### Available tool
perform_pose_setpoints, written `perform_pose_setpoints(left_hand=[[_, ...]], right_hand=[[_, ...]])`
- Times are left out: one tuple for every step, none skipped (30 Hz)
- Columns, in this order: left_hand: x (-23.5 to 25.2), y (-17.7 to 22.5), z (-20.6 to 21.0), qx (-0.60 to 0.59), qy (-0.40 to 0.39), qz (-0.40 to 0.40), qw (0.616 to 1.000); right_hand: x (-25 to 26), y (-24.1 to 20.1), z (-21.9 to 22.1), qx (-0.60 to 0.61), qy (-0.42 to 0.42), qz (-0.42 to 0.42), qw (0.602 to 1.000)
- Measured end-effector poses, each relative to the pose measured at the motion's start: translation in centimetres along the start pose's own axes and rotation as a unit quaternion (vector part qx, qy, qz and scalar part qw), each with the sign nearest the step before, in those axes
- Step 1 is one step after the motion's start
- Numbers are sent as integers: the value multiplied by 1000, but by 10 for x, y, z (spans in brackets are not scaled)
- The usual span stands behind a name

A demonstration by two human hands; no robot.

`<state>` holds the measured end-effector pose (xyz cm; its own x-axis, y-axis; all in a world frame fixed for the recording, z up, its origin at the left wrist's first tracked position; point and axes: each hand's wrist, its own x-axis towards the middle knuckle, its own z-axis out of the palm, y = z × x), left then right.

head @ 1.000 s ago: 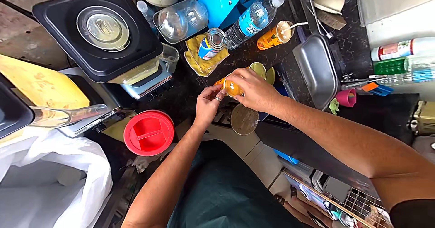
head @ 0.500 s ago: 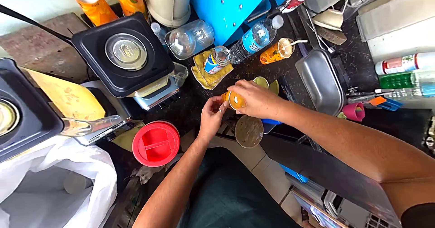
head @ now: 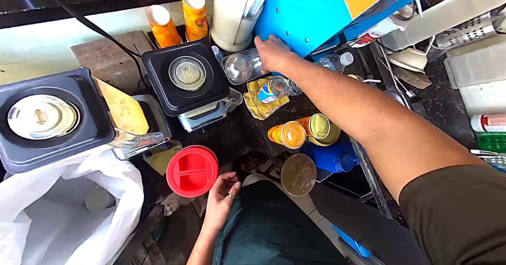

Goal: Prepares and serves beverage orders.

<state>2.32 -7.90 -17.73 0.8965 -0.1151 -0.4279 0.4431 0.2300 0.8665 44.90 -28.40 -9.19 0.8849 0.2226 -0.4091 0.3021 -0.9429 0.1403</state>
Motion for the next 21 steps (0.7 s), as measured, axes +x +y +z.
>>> perform_pose_setpoints(left_hand=[[-2, 0, 4, -7, -12, 6, 1000], [-3, 1, 7, -14, -21, 13, 1000], [-2, 1, 8, -21, -25, 18, 999], [-1, 1, 9, -29, -27, 22, 999], [0, 2, 8, -37, -26, 25, 999], [1, 3, 7, -44, -24, 26, 998], [1, 5, 5, -50, -21, 26, 998], [0, 7, 2, -54, -19, 26, 998], [-1, 9, -1, -55, -17, 25, 998], [-2, 10, -3, -56, -15, 26, 998], [-2, 11, -5, -57, -12, 29, 998], [-3, 11, -7, -58, -10, 33, 998], [-3, 11, -9, -58, -8, 37, 998], [-3, 12, -10, -57, -7, 39, 998], [-3, 13, -11, -56, -7, 39, 998], [-3, 14, -11, -55, -9, 41, 998], [-2, 16, -11, -53, -14, 44, 998], [1, 17, -10, -50, -23, 51, 997], [6, 20, -7, -49, -32, 59, 997], [13, 23, -4, -48, -42, 67, 996], [20, 28, -1, -45, -53, 73, 995]], right_hand=[[-1, 0, -5, -9, 2, -1, 1000], [-2, 2, -10, -15, 3, -7, 1000], [-3, 4, -14, -17, 1, -16, 1000], [-2, 6, -18, -13, 1, -25, 1000], [-1, 9, -20, -1, -2, -33, 999], [1, 10, -22, 21, -14, -40, 999], [4, 11, -23, 49, -33, -46, 997], [4, 12, -24, 75, -50, -51, 995], [5, 12, -24, 82, -58, -56, 993], [7, 13, -23, 74, -60, -60, 994], [8, 15, -22, 63, -58, -63, 994], [9, 16, -21, 55, -53, -64, 995], [8, 17, -22, 55, -49, -62, 995], [6, 17, -24, 62, -48, -55, 995], [3, 16, -26, 70, -49, -48, 995], [0, 14, -29, 75, -48, -44, 995], [-4, 11, -32, 83, -41, -47, 995], [-10, 11, -35, 95, -29, -55, 994], [-16, 15, -37, 108, -18, -63, 992], [-22, 21, -37, 125, -7, -73, 989], [-30, 26, -38, 152, 2, -83, 985]])
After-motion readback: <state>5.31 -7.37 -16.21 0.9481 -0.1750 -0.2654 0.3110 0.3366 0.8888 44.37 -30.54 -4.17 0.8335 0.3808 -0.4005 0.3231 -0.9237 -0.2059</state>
